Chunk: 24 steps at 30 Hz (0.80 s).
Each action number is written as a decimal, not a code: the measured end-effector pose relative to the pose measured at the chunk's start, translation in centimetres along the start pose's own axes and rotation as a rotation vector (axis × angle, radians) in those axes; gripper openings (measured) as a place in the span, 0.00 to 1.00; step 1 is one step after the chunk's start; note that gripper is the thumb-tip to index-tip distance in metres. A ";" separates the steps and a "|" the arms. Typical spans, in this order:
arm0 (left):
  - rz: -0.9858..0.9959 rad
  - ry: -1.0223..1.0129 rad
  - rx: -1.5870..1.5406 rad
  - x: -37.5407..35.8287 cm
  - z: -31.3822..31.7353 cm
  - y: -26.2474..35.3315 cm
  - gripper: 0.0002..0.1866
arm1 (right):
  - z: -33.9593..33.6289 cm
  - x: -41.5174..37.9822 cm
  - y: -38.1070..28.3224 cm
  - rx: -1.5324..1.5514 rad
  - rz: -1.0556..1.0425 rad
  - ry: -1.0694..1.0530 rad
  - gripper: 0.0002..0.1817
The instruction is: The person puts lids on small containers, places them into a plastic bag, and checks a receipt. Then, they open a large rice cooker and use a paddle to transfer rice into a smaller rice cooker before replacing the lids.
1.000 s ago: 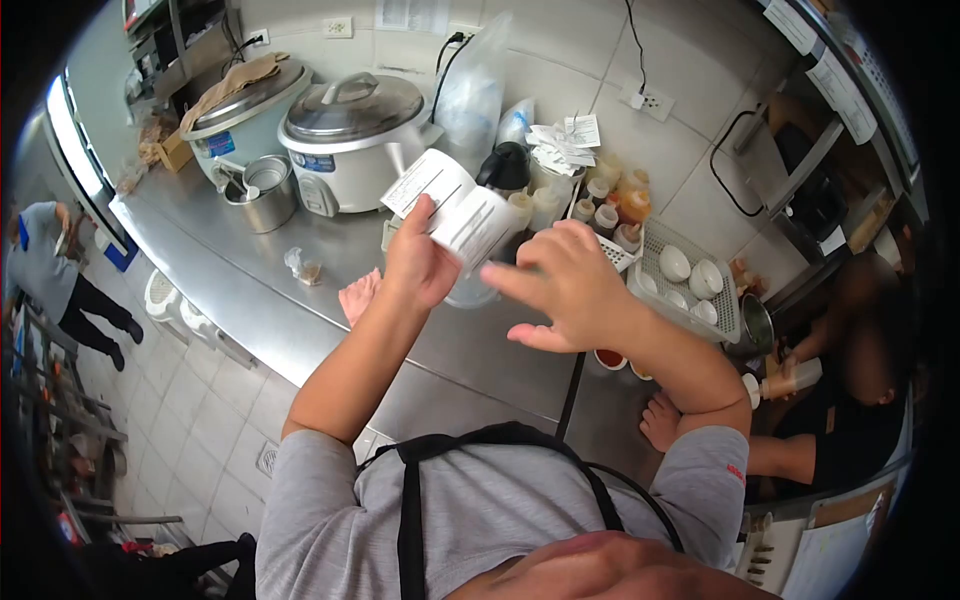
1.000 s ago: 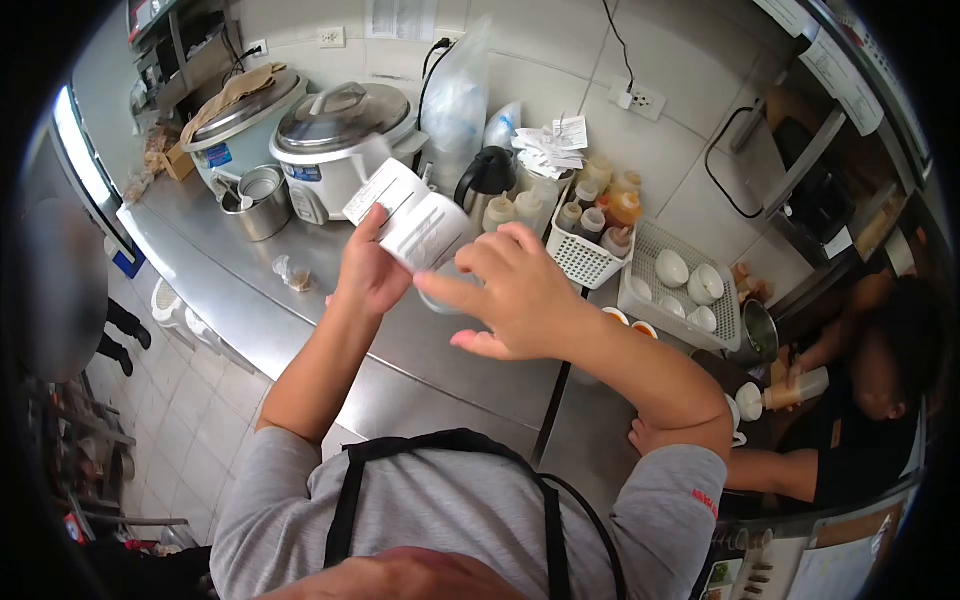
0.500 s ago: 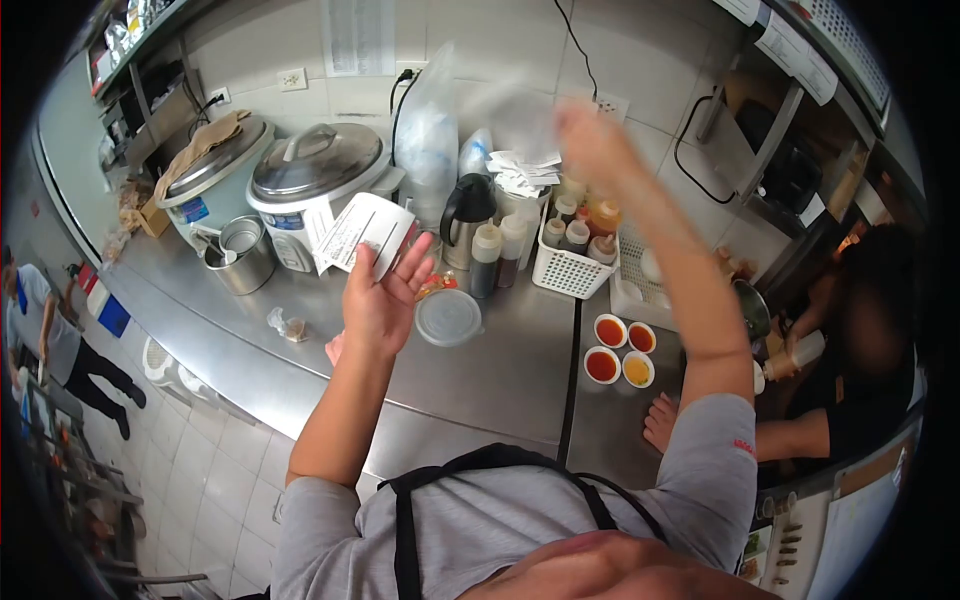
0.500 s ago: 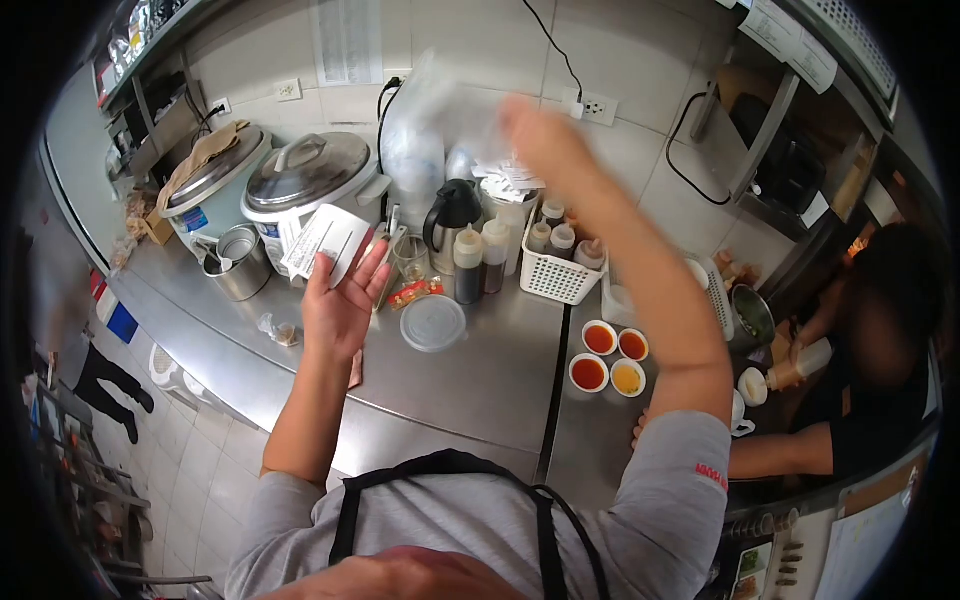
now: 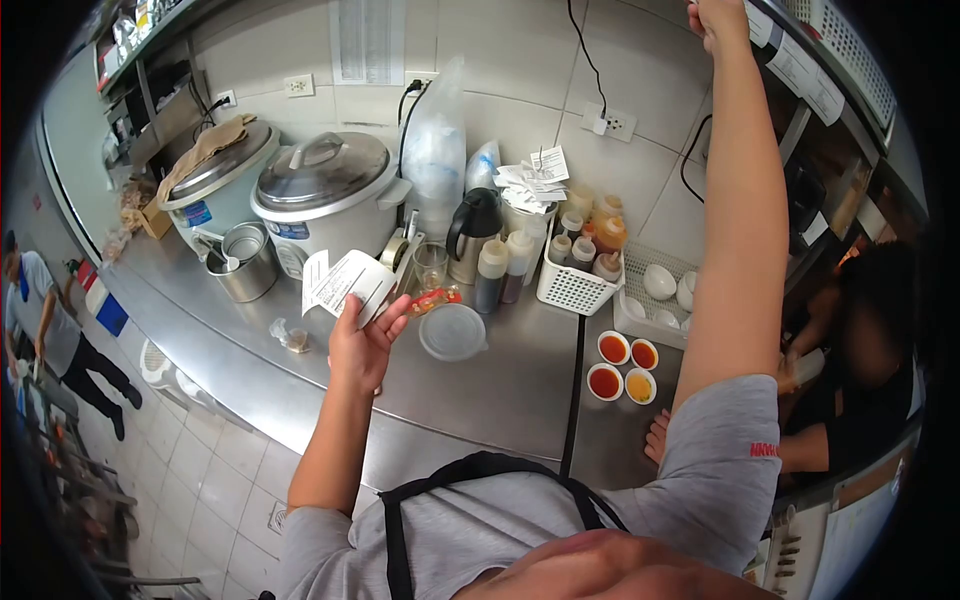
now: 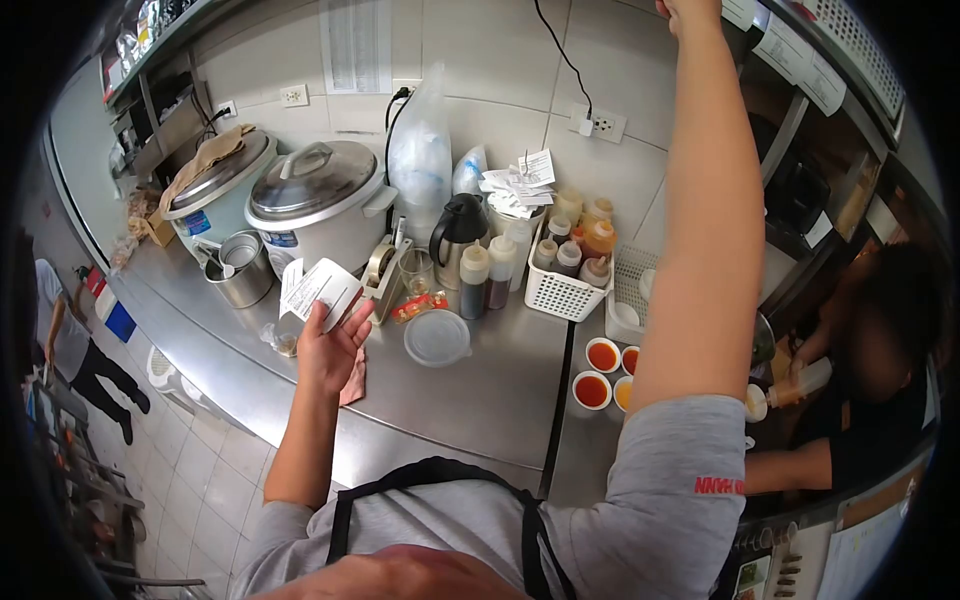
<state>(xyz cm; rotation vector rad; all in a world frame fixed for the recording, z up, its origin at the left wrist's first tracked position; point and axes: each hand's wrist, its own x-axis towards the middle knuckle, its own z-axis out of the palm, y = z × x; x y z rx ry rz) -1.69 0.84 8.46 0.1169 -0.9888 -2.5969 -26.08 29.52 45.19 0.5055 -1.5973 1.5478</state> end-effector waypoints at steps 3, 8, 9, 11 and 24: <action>-0.015 0.021 0.023 -0.7 -0.8 -0.1 0.22 | 0.5 -0.8 0.1 0.039 0.042 0.084 0.29; -0.003 -0.054 0.277 -2.3 -2.0 0.3 0.20 | 0.8 -11.5 2.7 -0.058 -0.032 -0.154 0.30; 0.008 -0.076 0.371 -2.9 -2.4 0.5 0.20 | 1.7 -15.1 4.1 0.004 0.069 -0.403 0.28; 0.038 -0.190 0.950 -2.7 -4.8 0.4 0.17 | 3.8 -23.3 6.0 0.008 0.453 -0.780 0.19; -0.340 -0.206 0.867 -15.8 -15.7 -1.3 0.17 | 12.8 -57.1 8.0 0.530 1.138 -1.652 0.13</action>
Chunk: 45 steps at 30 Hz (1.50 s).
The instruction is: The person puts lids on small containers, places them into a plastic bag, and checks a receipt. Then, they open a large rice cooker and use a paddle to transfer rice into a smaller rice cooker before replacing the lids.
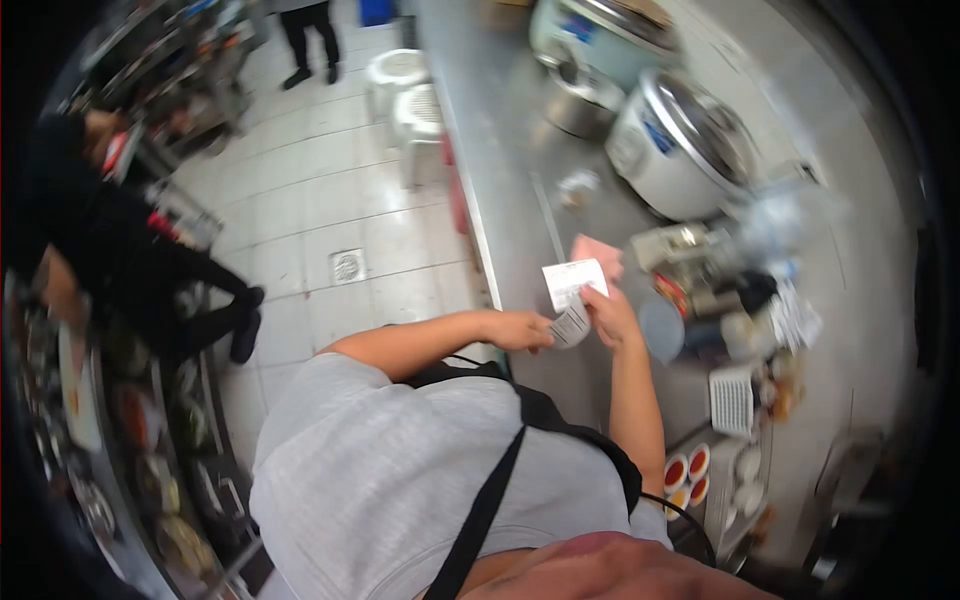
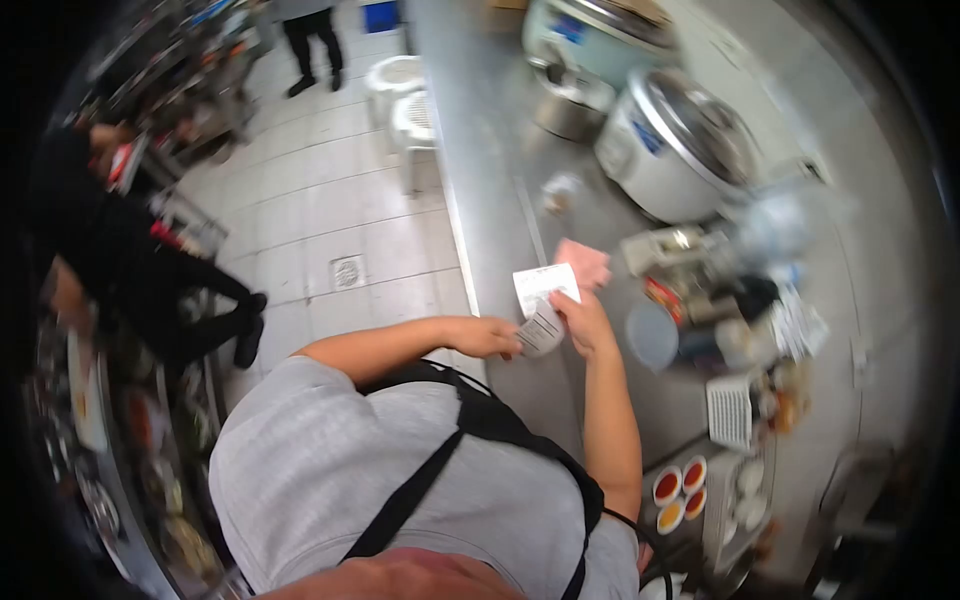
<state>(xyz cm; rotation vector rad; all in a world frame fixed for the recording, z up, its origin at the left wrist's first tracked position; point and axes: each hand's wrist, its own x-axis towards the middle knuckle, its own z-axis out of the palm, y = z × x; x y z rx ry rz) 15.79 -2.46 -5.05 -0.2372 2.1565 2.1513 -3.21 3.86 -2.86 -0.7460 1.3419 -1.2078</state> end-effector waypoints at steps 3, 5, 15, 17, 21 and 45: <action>-0.096 0.134 -0.141 -3.7 -1.3 -3.0 0.18 | 4.0 2.8 1.1 -0.026 0.065 -0.033 0.13; -0.062 0.224 -0.188 -5.8 -3.8 -5.3 0.17 | 7.6 4.9 0.4 -0.010 0.065 -0.013 0.14; -0.366 1.031 0.456 -24.5 -20.6 -9.5 0.13 | 28.1 22.6 1.6 -0.224 -0.171 -0.347 0.17; -0.485 1.136 0.500 -28.2 -23.5 -10.2 0.13 | 31.5 27.2 2.3 -0.343 -0.251 -0.158 0.16; -0.524 1.429 0.402 -36.3 -28.9 -11.2 0.11 | 33.8 35.3 3.2 -0.276 -0.222 -0.050 0.14; 0.289 2.702 0.375 -82.6 -70.1 13.0 0.08 | 62.9 86.3 3.2 -1.029 -0.105 -0.502 0.20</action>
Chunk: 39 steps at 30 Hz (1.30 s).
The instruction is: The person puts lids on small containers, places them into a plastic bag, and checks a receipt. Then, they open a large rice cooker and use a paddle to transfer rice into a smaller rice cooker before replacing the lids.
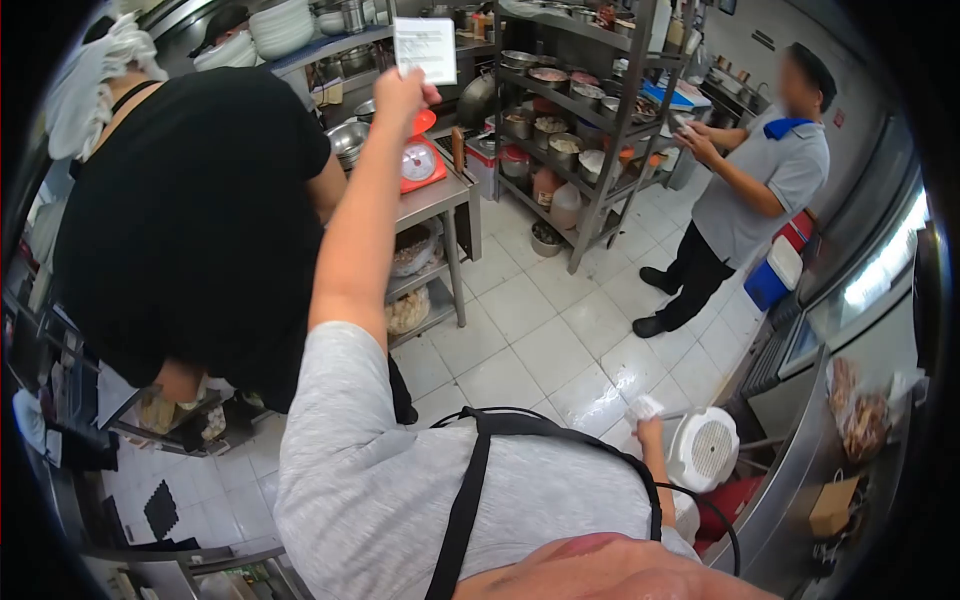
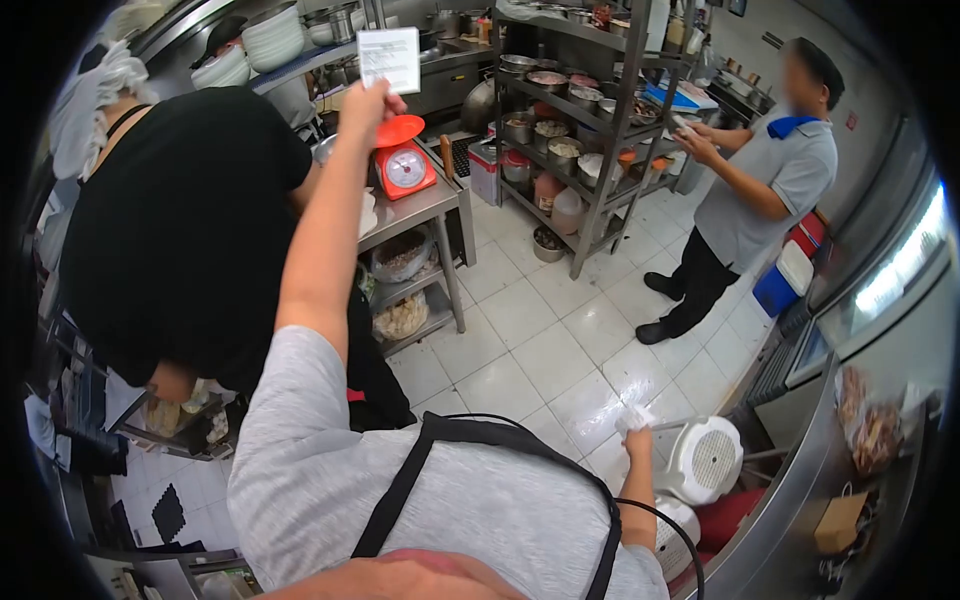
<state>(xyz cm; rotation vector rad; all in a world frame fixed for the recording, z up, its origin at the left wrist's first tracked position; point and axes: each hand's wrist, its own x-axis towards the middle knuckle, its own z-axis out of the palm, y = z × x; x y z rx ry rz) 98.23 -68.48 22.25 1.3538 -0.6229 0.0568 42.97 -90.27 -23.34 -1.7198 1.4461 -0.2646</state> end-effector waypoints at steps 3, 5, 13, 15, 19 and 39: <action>0.041 0.106 0.036 6.8 -1.2 0.8 0.09 | 1.2 4.8 -5.9 0.164 -0.102 -0.024 0.18; 0.056 0.158 0.055 11.4 -1.9 1.0 0.09 | 3.0 6.9 -7.8 0.213 -0.126 -0.058 0.17; 0.175 0.280 0.006 33.8 -5.0 1.0 0.07 | 8.5 11.6 -8.6 -0.165 -0.131 -0.139 0.16; 0.142 0.332 0.031 39.2 -6.5 1.8 0.06 | 9.3 13.4 -9.6 -0.191 -0.090 -0.104 0.16; 0.044 0.285 -0.080 46.9 -10.1 2.7 0.06 | 10.4 17.1 -12.1 -0.222 -0.024 -0.049 0.16; 0.360 0.430 -0.919 39.1 4.5 -3.7 0.25 | 12.4 27.1 -16.6 -0.201 -0.126 -0.056 0.16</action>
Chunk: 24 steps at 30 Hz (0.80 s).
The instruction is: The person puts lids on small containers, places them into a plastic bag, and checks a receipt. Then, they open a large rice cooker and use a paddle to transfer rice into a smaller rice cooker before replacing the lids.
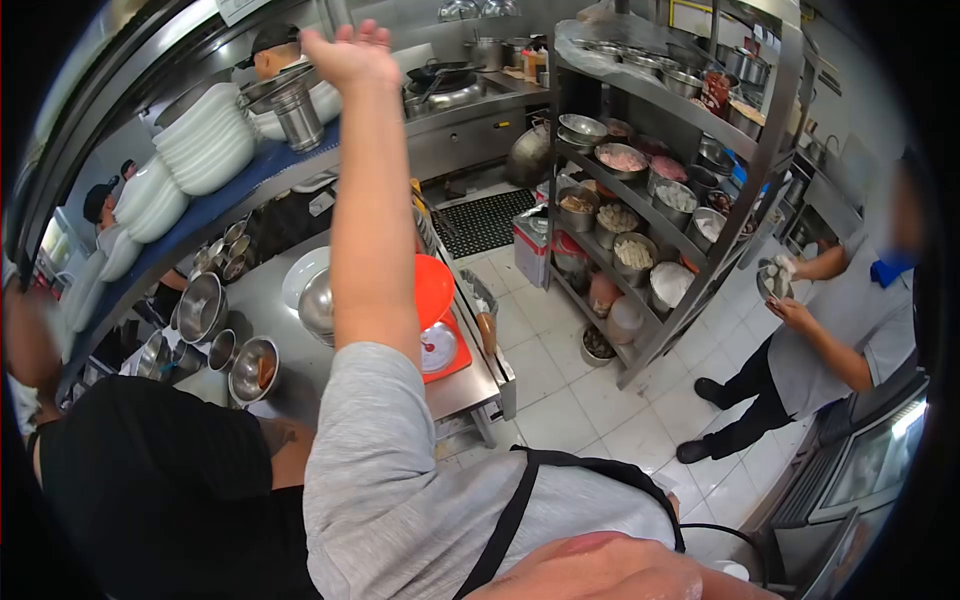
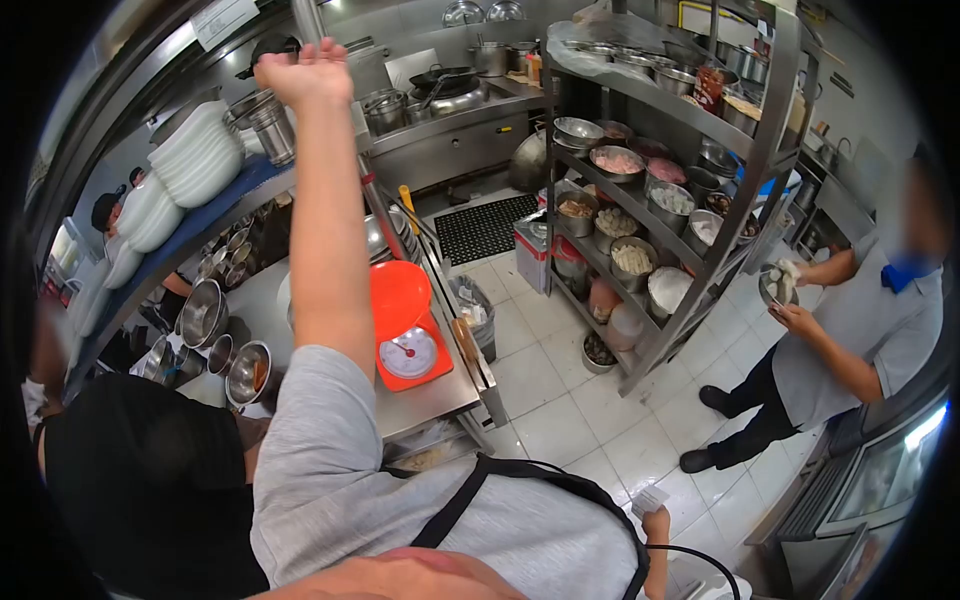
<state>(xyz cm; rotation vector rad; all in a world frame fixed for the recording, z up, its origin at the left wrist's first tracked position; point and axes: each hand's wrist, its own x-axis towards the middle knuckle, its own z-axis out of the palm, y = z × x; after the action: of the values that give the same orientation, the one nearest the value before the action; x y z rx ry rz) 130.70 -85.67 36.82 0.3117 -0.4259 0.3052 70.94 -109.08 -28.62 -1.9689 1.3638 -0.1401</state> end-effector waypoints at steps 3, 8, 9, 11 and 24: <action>-0.106 -0.125 0.053 -6.5 0.1 -3.7 0.23 | 0.1 0.4 0.5 -0.066 -0.123 -0.016 0.17; -0.309 -0.330 -0.011 -20.7 1.2 -8.7 0.17 | 2.5 -2.1 10.7 -0.253 -0.128 0.056 0.19; -0.385 -0.401 -0.043 -23.7 1.4 -9.6 0.16 | 3.0 -3.0 14.0 -0.305 -0.103 0.089 0.19; -0.500 -0.534 -0.093 -30.0 1.8 -11.4 0.14 | 0.6 -7.0 17.0 -0.225 0.155 -0.035 0.22; -1.146 -0.451 0.180 -64.1 -0.2 -18.4 0.07 | -12.1 -30.1 33.1 0.380 0.809 0.362 0.18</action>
<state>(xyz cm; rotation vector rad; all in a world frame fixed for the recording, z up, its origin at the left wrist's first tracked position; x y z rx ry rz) 81.66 -116.53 3.81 0.7497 -0.5941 -0.8683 26.70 -95.38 -30.98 -1.0064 2.0837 -0.3481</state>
